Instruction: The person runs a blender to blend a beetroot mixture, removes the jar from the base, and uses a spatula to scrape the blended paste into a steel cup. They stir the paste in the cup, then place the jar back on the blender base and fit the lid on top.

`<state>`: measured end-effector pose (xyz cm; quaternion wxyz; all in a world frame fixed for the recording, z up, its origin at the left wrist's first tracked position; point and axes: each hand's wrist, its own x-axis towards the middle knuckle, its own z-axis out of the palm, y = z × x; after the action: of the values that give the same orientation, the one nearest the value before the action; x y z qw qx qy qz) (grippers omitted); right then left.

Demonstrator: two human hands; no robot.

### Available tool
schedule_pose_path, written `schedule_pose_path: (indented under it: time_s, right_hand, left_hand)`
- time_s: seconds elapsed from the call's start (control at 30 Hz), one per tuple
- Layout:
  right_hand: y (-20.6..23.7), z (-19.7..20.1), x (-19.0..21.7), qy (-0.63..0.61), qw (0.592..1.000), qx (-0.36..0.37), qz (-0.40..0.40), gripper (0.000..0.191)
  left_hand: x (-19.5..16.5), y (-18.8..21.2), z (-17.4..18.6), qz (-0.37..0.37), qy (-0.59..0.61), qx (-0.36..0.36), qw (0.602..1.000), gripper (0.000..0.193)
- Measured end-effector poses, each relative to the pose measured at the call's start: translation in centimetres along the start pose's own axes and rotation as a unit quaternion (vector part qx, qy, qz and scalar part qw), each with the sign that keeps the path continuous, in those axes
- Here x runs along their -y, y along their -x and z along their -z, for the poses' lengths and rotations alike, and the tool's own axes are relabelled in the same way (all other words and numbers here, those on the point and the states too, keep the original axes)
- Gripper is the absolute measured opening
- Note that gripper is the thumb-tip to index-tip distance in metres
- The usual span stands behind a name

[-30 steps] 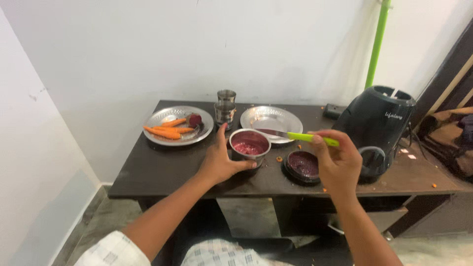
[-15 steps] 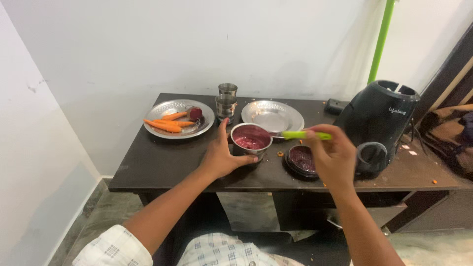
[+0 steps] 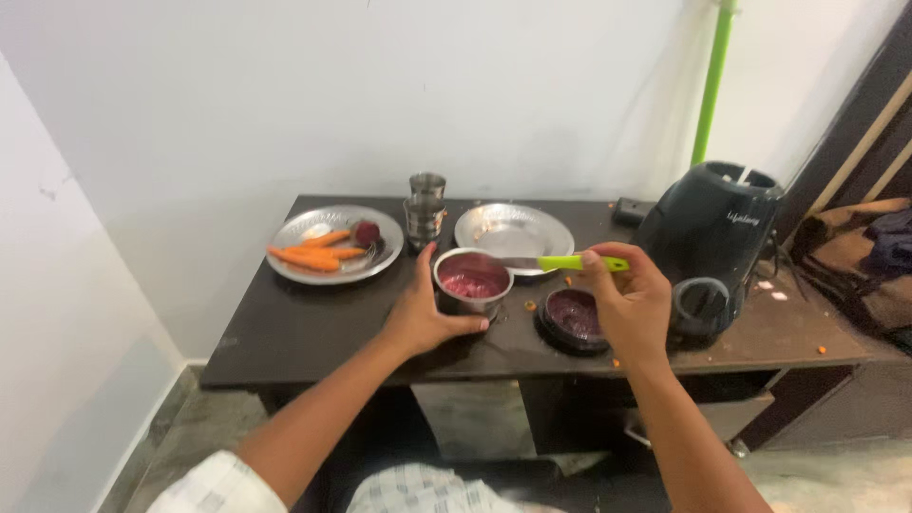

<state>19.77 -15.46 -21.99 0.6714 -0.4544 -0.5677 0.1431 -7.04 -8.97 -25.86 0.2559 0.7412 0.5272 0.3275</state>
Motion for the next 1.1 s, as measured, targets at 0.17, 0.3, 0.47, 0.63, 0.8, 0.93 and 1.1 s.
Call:
schedule_pose_path:
  time_s: [0.17,0.3,0.47,0.63,0.8,0.93,1.1]
  right_hand:
    - [-5.6,0.1,-3.2,-0.072,0.990,-0.012,-0.120,0.028]
    - [-9.6,-2.2,-6.2,-0.042,0.969,0.074,-0.230,0.036]
    - [-11.1,-3.7,-8.6,-0.025,0.952,0.122,-0.279,0.042]
    - [-10.6,-3.7,-8.9,0.023,0.941,0.170,-0.291,0.047]
    - [-9.5,-2.7,-5.3,0.153,0.954,0.174,-0.191,0.047]
    - [-10.4,-0.9,-0.6,0.053,0.979,0.177,-0.089,0.052]
    - [-12.3,1.7,4.1,-0.037,0.961,0.272,-0.022,0.080]
  left_hand:
    - [0.6,0.4,-1.0,-0.030,0.053,-0.024,0.998,0.148]
    - [0.5,0.4,-1.3,-0.018,0.023,-0.024,0.999,0.146]
    - [0.2,0.7,-1.1,-0.005,0.026,-0.059,0.998,0.142]
    - [-0.3,1.0,-0.9,-0.039,0.052,-0.088,0.994,0.135]
    - [-2.0,-0.2,-0.1,-0.061,0.060,-0.096,0.992,0.137]
    - [-4.5,-2.1,0.3,-0.135,0.060,-0.135,0.980,0.137]
    - [-9.0,-5.0,0.3,-0.186,0.089,-0.126,0.970,0.137]
